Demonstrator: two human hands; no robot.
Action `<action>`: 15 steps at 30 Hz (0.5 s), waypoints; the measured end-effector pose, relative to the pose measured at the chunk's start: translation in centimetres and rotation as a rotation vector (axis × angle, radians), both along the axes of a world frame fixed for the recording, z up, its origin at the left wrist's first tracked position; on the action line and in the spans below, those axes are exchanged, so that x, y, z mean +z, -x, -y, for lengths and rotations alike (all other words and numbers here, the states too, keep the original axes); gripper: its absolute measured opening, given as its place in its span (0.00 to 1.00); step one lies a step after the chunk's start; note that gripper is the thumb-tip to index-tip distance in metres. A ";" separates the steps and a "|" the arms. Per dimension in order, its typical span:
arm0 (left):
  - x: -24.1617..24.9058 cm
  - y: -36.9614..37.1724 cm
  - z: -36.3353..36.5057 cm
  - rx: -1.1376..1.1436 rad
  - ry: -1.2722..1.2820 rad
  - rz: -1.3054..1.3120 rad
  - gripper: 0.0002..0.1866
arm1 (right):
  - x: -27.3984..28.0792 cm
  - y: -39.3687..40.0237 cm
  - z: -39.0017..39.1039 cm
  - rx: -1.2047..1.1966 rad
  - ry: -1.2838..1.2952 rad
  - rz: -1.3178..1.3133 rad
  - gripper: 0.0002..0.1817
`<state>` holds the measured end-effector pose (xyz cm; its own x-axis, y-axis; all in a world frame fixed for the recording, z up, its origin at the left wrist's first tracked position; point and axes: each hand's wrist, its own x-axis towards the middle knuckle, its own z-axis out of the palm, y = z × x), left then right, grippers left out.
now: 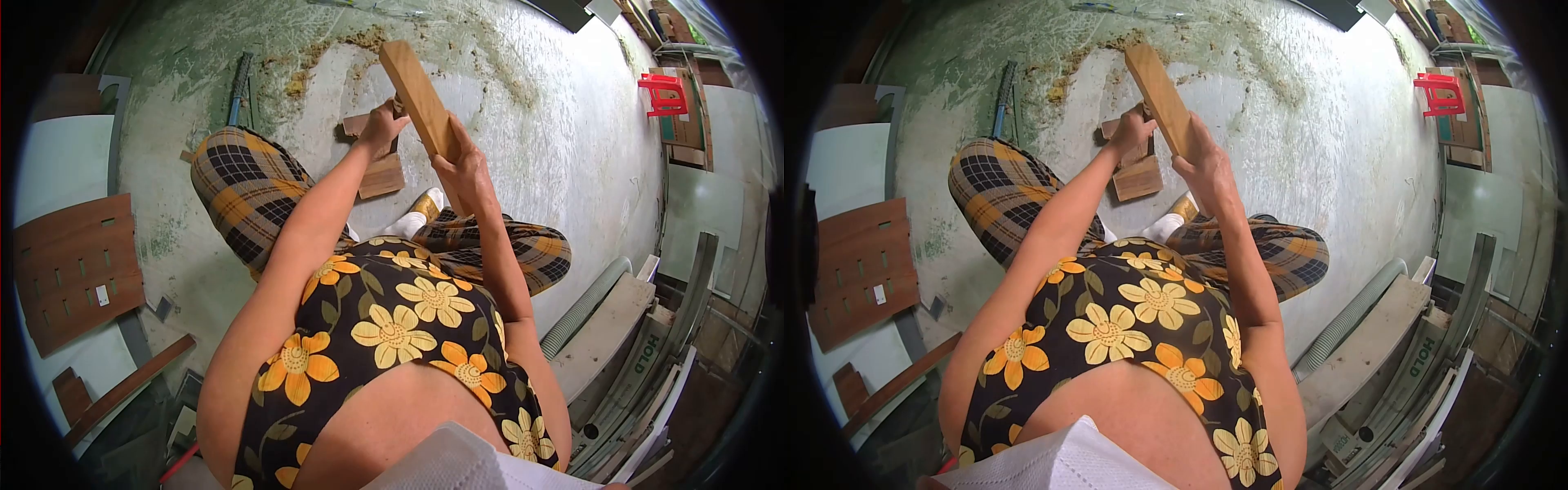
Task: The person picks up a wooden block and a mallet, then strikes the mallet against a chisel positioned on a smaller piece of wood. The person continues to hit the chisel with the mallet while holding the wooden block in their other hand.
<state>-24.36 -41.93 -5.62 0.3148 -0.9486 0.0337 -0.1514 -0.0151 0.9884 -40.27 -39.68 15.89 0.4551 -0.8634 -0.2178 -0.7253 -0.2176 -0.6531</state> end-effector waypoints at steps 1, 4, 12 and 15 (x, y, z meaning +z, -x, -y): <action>-0.6 -0.5 0.6 -0.001 -0.018 0.023 0.19 | 0.7 -0.2 -0.1 -0.018 0.000 0.032 0.41; -1.5 -1.3 1.1 0.037 -0.026 0.135 0.20 | 0.6 0.0 -0.4 -0.058 0.054 0.100 0.41; 0.7 -1.3 -0.6 0.046 -0.075 0.145 0.22 | -1.8 2.1 -1.1 -0.093 -0.017 0.159 0.41; 0.7 -1.2 -0.8 0.055 -0.065 0.161 0.23 | -1.4 1.8 -1.7 -0.099 -0.015 0.171 0.41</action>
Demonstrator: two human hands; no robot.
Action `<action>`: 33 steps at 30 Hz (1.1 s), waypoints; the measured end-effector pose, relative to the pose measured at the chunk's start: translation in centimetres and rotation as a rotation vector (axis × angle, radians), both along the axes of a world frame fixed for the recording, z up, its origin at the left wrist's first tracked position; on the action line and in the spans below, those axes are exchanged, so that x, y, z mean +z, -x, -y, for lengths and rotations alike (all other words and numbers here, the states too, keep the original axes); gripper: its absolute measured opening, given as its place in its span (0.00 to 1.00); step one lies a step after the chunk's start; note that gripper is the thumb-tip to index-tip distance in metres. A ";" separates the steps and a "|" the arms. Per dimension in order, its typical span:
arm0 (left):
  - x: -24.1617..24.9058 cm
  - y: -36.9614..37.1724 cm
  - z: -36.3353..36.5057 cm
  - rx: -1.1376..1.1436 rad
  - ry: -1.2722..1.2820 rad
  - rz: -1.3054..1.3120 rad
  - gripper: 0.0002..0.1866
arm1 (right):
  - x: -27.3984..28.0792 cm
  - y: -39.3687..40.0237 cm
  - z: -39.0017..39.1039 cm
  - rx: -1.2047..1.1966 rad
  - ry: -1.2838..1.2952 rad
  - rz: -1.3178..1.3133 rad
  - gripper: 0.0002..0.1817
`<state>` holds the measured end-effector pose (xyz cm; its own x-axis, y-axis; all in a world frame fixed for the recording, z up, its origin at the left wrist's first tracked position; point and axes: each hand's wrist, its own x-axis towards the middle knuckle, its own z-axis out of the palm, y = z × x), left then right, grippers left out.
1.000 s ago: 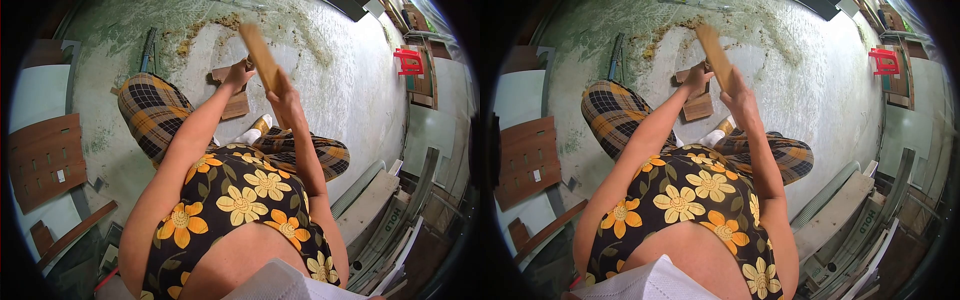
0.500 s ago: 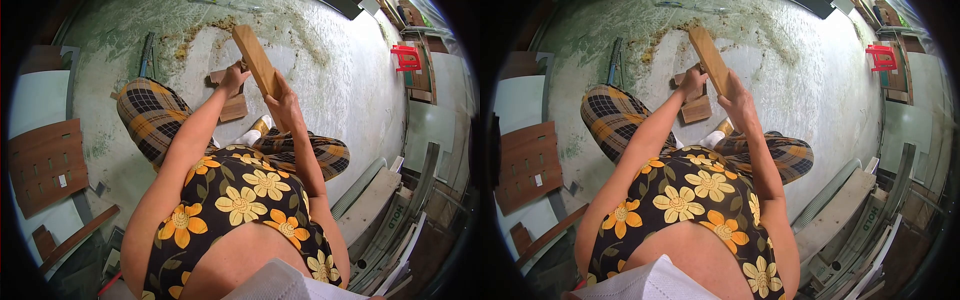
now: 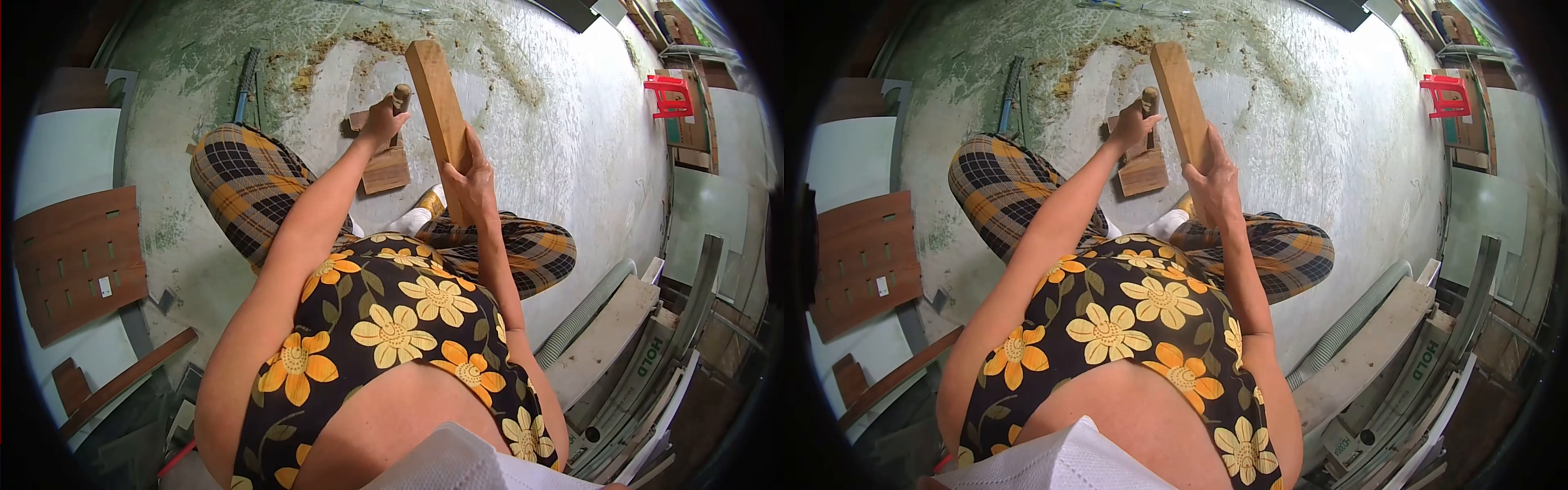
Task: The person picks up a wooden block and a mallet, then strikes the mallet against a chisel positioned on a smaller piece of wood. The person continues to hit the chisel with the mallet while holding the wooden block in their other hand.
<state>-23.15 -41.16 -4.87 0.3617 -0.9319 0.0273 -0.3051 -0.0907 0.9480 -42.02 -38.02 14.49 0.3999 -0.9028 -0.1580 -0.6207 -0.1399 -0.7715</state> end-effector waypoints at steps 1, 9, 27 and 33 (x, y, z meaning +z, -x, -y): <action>-0.1 0.1 0.0 0.005 0.036 0.006 0.23 | 0.1 -0.1 -0.1 -0.007 -0.012 0.005 0.41; -0.6 0.4 -0.5 -0.033 0.069 -0.017 0.26 | -0.4 -0.6 0.1 0.019 0.026 0.011 0.41; -0.3 0.7 -0.8 -0.009 -0.018 -0.057 0.21 | 1.4 -3.5 0.5 0.134 0.065 -0.160 0.43; 0.9 0.9 -0.8 -0.018 -0.073 -0.023 0.20 | -0.5 -2.9 0.4 0.091 0.097 -0.098 0.44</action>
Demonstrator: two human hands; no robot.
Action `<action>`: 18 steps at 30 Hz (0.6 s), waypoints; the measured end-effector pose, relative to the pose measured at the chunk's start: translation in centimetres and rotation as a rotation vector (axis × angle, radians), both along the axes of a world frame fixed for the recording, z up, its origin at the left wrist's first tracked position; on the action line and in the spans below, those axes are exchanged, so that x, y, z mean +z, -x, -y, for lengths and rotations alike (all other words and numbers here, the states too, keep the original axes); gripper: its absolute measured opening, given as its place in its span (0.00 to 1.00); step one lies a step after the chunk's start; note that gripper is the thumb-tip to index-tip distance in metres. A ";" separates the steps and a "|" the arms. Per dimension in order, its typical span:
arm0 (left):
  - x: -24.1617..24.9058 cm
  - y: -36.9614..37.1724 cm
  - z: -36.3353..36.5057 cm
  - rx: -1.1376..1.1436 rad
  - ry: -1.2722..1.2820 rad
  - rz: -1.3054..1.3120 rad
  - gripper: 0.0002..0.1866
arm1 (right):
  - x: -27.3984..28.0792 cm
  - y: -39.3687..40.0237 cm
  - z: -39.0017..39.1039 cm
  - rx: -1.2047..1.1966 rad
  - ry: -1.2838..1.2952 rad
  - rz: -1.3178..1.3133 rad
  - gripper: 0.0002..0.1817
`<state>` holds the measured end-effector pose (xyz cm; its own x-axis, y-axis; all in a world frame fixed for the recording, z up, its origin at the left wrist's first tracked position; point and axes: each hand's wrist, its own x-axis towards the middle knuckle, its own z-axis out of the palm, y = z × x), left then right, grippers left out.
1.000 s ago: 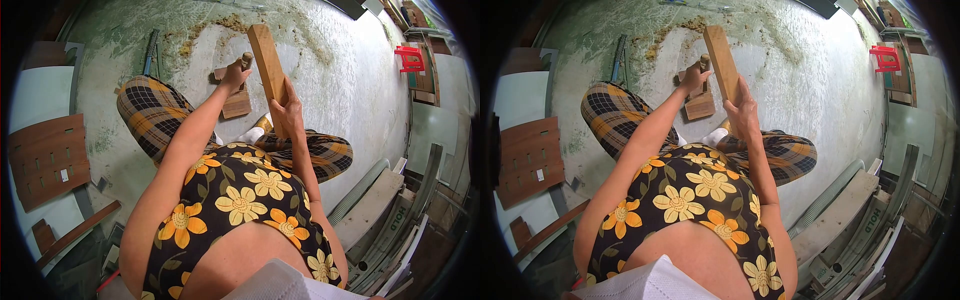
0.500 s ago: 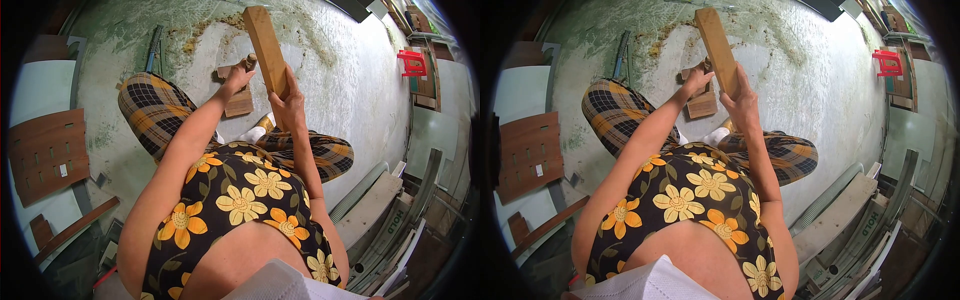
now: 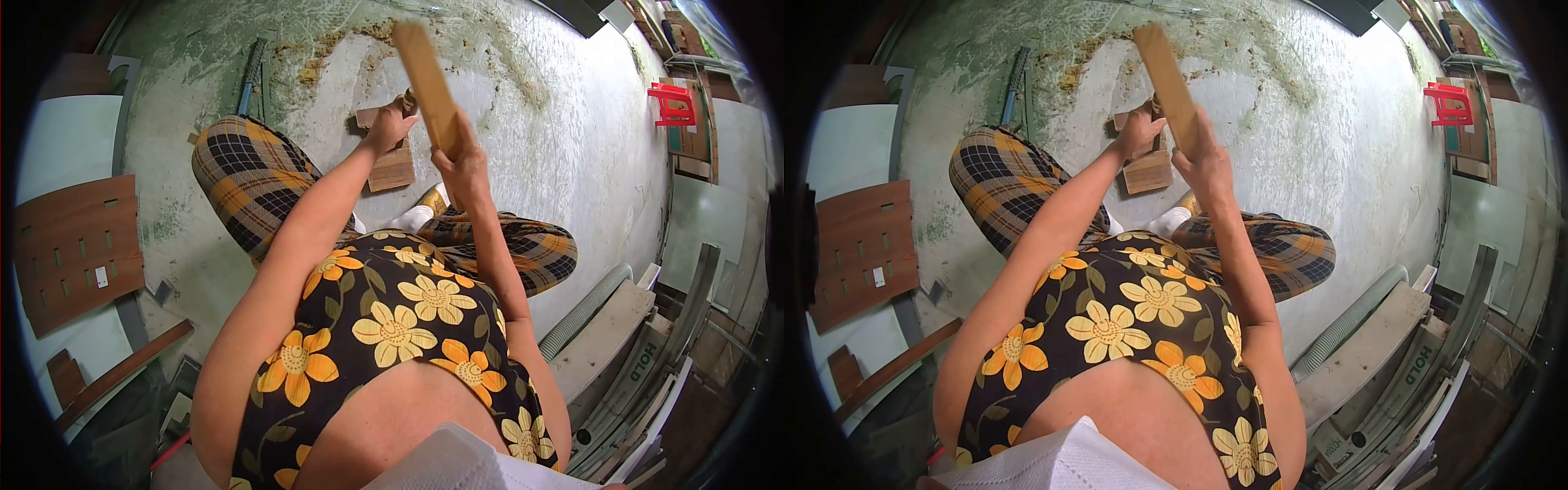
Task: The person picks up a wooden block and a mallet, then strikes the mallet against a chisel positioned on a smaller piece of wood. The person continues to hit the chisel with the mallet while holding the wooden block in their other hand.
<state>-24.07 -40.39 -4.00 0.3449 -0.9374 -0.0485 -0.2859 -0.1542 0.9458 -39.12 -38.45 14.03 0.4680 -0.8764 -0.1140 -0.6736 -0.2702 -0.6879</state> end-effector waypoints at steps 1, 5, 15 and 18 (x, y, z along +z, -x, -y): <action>0.6 -0.1 -0.4 -0.010 0.017 -0.128 0.19 | -0.2 0.2 0.0 0.007 0.008 -0.045 0.44; -1.3 -0.1 -0.4 -0.018 0.269 -0.028 0.21 | 0.6 0.3 -0.2 0.029 0.039 -0.032 0.44; 0.5 0.1 -0.5 -0.027 0.015 -0.041 0.25 | -2.3 1.6 0.4 -0.024 -0.002 0.041 0.42; -1.9 -0.1 0.1 0.001 0.142 0.033 0.23 | -0.2 1.5 -0.4 -0.053 -0.021 0.113 0.41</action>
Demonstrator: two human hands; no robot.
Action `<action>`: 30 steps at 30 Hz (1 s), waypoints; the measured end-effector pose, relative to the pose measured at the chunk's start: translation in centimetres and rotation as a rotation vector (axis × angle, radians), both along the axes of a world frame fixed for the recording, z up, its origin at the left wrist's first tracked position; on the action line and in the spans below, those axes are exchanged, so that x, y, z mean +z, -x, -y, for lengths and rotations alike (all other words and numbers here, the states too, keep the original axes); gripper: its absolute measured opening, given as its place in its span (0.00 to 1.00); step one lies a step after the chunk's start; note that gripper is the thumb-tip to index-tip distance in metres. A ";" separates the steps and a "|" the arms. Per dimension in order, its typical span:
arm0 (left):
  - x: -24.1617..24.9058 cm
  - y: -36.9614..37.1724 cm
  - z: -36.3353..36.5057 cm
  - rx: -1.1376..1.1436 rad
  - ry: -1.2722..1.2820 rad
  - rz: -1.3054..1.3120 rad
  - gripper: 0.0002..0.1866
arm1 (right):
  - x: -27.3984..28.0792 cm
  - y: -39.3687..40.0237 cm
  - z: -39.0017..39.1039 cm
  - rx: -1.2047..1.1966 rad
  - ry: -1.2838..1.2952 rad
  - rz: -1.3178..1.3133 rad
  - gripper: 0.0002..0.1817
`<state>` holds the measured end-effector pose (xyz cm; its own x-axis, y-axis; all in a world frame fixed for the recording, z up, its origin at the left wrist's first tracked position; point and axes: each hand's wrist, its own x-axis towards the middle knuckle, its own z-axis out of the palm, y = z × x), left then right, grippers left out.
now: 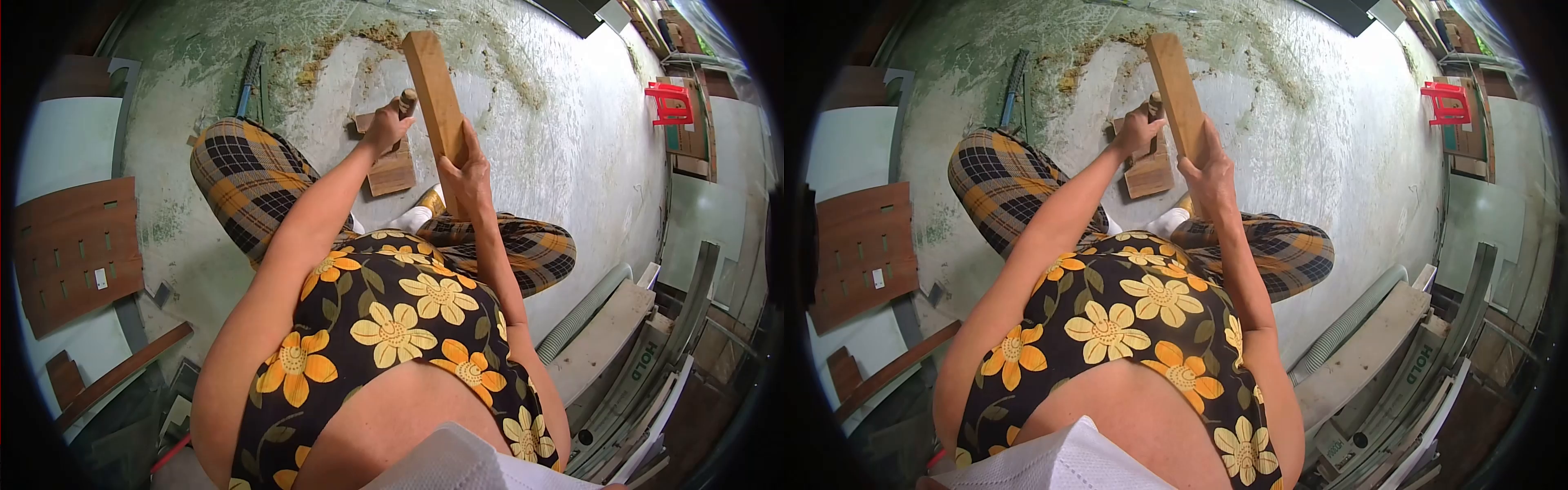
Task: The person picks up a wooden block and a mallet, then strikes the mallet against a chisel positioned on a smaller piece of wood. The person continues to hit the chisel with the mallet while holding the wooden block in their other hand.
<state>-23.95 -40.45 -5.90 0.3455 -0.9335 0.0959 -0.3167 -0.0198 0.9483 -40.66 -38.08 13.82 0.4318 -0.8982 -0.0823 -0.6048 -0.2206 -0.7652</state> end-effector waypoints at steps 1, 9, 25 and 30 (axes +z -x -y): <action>0.1 -0.1 0.0 0.001 -0.044 0.003 0.22 | 0.3 0.1 -0.2 -0.022 -0.009 0.014 0.42; 0.7 0.3 -0.3 0.025 0.055 0.052 0.23 | -0.8 1.7 -0.1 -0.067 0.000 0.080 0.42; 1.6 1.1 -0.4 0.035 -0.125 0.036 0.23 | 2.0 -0.2 -0.5 -0.011 0.004 0.138 0.41; 2.7 0.9 -0.5 0.002 -0.150 -0.127 0.23 | -1.1 0.6 0.4 0.052 -0.075 -0.152 0.42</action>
<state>-24.80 -39.97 -3.22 0.3476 -0.9334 -0.0890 -0.1942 -0.1645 0.9671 -41.30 -38.50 12.72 0.4553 -0.8637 -0.2162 -0.7039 -0.2005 -0.6814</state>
